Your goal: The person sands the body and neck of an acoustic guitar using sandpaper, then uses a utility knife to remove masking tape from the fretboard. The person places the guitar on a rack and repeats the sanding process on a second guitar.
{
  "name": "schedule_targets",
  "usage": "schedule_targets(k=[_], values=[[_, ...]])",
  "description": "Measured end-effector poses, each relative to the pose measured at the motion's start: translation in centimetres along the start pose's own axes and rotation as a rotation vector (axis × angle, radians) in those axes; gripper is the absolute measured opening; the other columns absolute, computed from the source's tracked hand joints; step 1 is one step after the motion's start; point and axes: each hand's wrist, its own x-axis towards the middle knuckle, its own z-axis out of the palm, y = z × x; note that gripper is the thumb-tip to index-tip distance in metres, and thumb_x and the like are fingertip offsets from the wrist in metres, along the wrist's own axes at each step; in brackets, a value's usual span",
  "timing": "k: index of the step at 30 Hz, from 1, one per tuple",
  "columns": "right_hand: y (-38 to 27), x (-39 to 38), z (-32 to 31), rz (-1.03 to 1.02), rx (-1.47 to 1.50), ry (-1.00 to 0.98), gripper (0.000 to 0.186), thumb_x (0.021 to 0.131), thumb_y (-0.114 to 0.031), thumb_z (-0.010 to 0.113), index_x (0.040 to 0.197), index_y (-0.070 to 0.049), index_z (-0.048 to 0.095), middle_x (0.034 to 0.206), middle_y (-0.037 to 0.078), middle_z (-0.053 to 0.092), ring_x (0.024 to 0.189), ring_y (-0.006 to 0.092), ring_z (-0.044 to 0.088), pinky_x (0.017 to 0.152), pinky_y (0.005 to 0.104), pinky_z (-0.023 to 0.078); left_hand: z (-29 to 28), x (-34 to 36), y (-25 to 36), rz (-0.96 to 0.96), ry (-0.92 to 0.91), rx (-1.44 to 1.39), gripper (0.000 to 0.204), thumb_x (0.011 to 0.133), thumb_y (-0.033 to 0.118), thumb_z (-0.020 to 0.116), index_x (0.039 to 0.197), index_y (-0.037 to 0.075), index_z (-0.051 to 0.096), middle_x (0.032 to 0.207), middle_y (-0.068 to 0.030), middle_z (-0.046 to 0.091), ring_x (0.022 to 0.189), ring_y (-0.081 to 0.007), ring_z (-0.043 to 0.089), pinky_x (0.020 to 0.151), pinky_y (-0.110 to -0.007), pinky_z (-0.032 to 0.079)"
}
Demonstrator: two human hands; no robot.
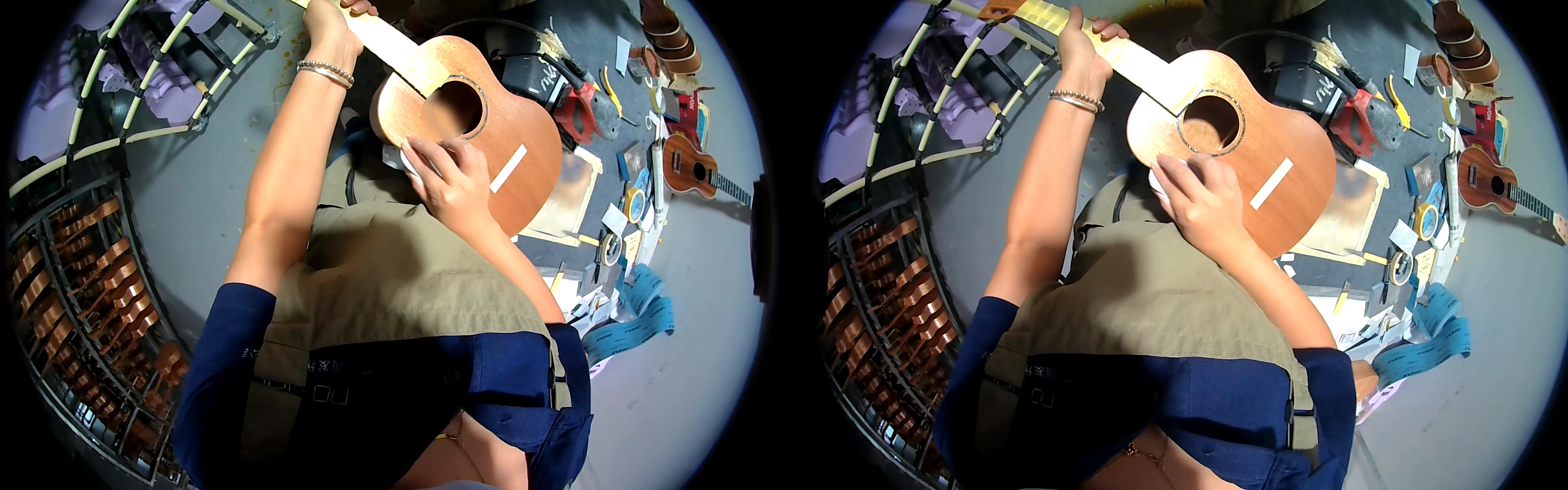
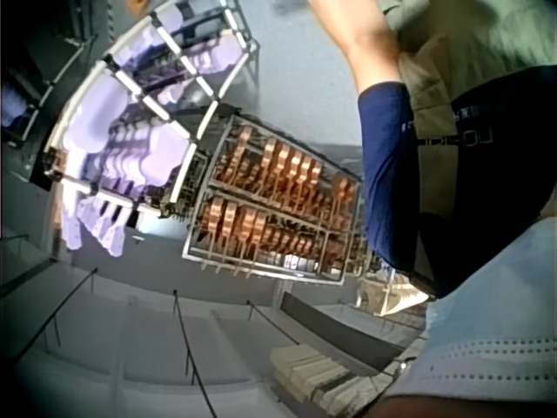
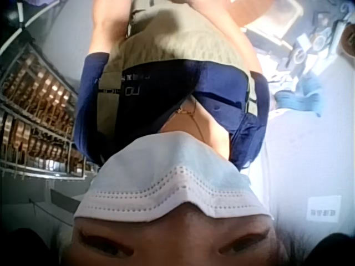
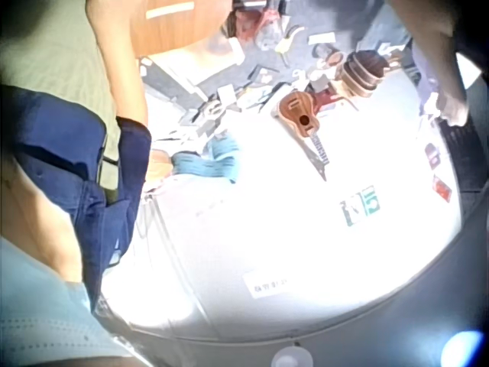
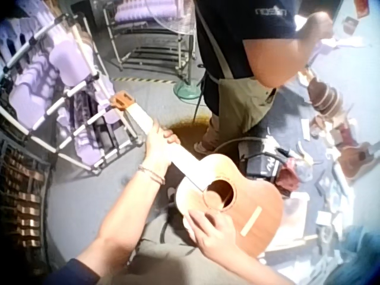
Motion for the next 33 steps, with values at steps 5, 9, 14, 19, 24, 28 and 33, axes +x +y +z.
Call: schedule_targets(k=[5,9,14,19,24,28,33], values=[[-0.1,1.2,0.0,-0.04,-0.016,-0.011,0.041,0.061,-0.018,0.07,0.1,-0.008,0.065,0.109,-0.002,0.057,0.091,0.0205,0.051,0.076,0.0334,0.041,0.1,-0.2,0.0,-0.003,0.018,0.028,0.036,0.091,0.045,0.048,0.08,0.014,0.033,0.057,-0.0006,0.034,0.044,-0.0143,0.034,0.046,-0.031,0.036],[-0.2,0.5,0.3,-0.052,-0.114,0.01,0.045,0.061,-0.02,0.069,0.104,-0.008,0.064,0.112,-0.002,0.056,0.092,0.0209,0.051,0.078,0.0333,0.041,0.1,0.3,-0.2,0.012,-0.009,0.022,0.038,0.09,0.046,0.05,0.077,0.014,0.034,0.055,-0.0008,0.034,0.043,-0.0145,0.035,0.045,-0.031,0.035],[0.0,0.7,0.1,-0.055,-0.064,0.015,0.042,0.061,-0.018,0.068,0.101,-0.009,0.065,0.109,-0.002,0.057,0.092,0.0202,0.051,0.076,0.033,0.041,0.5,-0.2,-0.1,0.012,0.065,0.032,0.037,0.089,0.044,0.051,0.074,0.014,0.036,0.055,-0.0007,0.035,0.042,-0.0145,0.035,0.043,-0.031,0.034],[-0.3,1.8,0.8,-0.043,-0.079,0.037,0.04,0.061,-0.018,0.068,0.1,-0.009,0.065,0.109,-0.002,0.057,0.09,0.0196,0.051,0.075,0.0337,0.041,0.5,-0.3,-0.4,-0.014,0.03,0.013,0.033,0.09,0.042,0.05,0.077,0.014,0.037,0.054,0.0001,0.034,0.042,-0.0142,0.034,0.044,-0.031,0.035],[0.8,-1.4,-1.3,0.012,0.038,0.013,0.039,0.062,-0.017,0.071,0.099,-0.01,0.066,0.106,-0.002,0.06,0.087,0.0203,0.053,0.073,0.0335,0.04,-0.3,0.3,0.0,0.012,0.018,0.016,0.034,0.09,0.042,0.048,0.078,0.013,0.037,0.056,0.0,0.034,0.043,-0.014,0.033,0.045,-0.031,0.035],[0.6,-0.4,-1.2,0.061,0.071,0.098,0.042,0.058,-0.017,0.073,0.099,-0.011,0.066,0.104,-0.001,0.06,0.087,0.0211,0.053,0.073,0.0336,0.04,0.1,-0.1,0.1,-0.021,0.037,-0.001,0.036,0.091,0.043,0.048,0.078,0.012,0.035,0.056,-0.0003,0.033,0.043,-0.0139,0.033,0.046,-0.03,0.034],[0.0,1.2,0.5,0.038,0.122,0.104,0.041,0.058,-0.015,0.074,0.098,-0.011,0.065,0.103,-0.001,0.06,0.086,0.022,0.051,0.073,0.0345,0.041,0.4,-0.3,-0.1,-0.024,0.05,0.001,0.034,0.09,0.042,0.05,0.079,0.013,0.035,0.055,-0.0002,0.034,0.042,-0.0138,0.033,0.044,-0.03,0.034]])
